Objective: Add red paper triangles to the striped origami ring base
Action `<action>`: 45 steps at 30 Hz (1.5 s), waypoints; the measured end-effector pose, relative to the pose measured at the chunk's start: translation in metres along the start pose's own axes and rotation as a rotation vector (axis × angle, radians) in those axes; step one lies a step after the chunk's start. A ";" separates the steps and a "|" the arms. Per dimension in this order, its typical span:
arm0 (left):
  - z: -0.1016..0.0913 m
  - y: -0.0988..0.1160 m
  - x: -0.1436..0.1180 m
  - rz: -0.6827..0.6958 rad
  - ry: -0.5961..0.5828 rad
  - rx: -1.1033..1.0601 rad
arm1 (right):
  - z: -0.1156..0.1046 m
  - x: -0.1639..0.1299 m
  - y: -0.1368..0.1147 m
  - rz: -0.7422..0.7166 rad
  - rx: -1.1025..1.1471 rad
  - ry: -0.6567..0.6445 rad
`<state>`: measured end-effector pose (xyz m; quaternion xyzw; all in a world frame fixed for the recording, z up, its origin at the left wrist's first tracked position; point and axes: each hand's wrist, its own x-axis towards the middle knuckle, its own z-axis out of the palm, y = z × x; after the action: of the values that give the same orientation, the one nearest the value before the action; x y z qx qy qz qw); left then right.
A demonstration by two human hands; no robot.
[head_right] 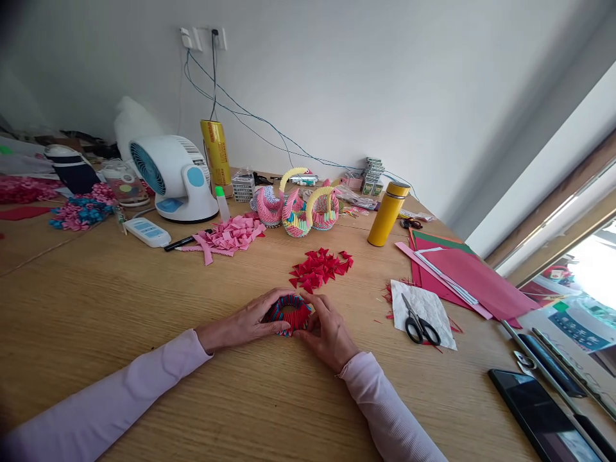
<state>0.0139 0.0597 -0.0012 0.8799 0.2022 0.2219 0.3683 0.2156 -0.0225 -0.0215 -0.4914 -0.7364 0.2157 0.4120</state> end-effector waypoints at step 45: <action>0.004 -0.007 0.010 0.133 0.029 -0.067 | -0.005 0.008 0.008 -0.001 0.005 -0.042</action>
<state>0.0229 0.0678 -0.0064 0.8753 0.1411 0.2653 0.3788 0.2227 -0.0127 -0.0209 -0.4852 -0.7448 0.2275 0.3976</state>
